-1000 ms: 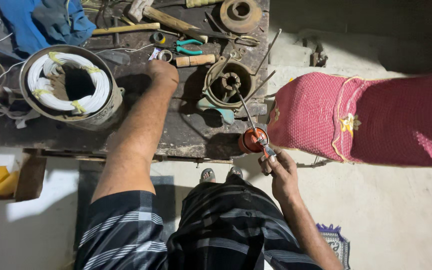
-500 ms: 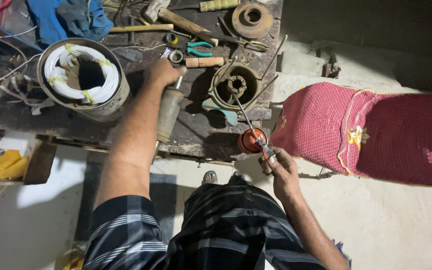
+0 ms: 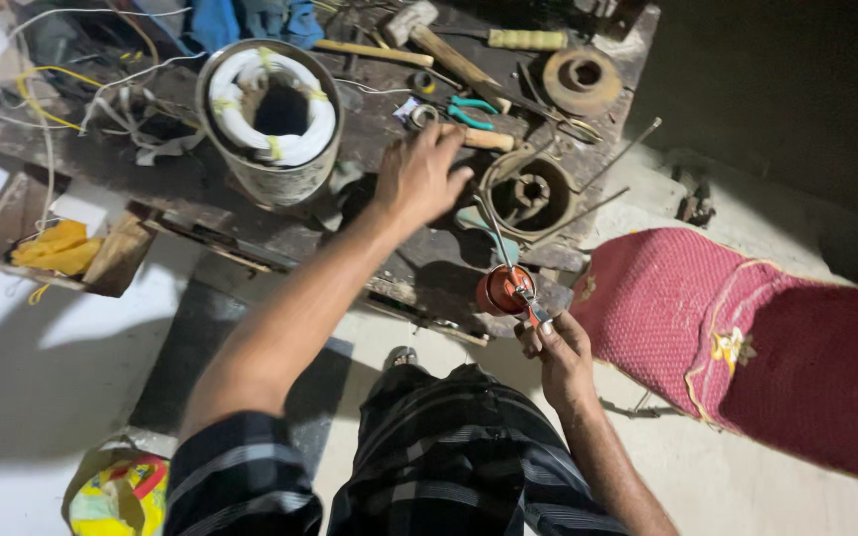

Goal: The person assembles a motor component on a workbench. They apply lubricant to a cylindrical part, insert a shaft, place a circular disc, and tighten a nut using a wrench.

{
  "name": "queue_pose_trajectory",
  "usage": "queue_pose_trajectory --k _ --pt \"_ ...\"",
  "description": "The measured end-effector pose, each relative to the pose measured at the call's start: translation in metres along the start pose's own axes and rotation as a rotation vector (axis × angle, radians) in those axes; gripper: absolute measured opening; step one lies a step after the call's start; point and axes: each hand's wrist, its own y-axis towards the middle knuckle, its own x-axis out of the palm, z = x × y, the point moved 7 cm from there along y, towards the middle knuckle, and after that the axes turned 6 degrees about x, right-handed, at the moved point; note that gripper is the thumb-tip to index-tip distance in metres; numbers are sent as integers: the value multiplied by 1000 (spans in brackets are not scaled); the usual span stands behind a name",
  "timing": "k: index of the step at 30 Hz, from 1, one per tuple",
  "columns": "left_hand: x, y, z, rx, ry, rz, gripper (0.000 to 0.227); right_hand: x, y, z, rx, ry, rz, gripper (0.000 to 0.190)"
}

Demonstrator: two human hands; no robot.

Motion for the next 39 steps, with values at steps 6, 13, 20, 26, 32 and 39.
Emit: queue_pose_trajectory --k 6,13,20,26,32,39 --pt "-211 -82 20 426 0 587 32 30 33 23 -20 20 -19 33" --pt "-260 -24 -245 121 68 661 52 81 32 38 -159 54 176 44" --pt "-100 41 -406 -254 41 -37 97 116 12 32 -182 -312 534 35" --pt "-41 59 -457 -362 98 -239 134 127 13 28 -234 -309 563 33" --pt "-13 45 -484 -317 149 -284 114 176 -2 -15 -418 -317 490 25" --pt "-8 40 -483 -349 271 -305 103 231 74 -68 -267 -253 380 31"
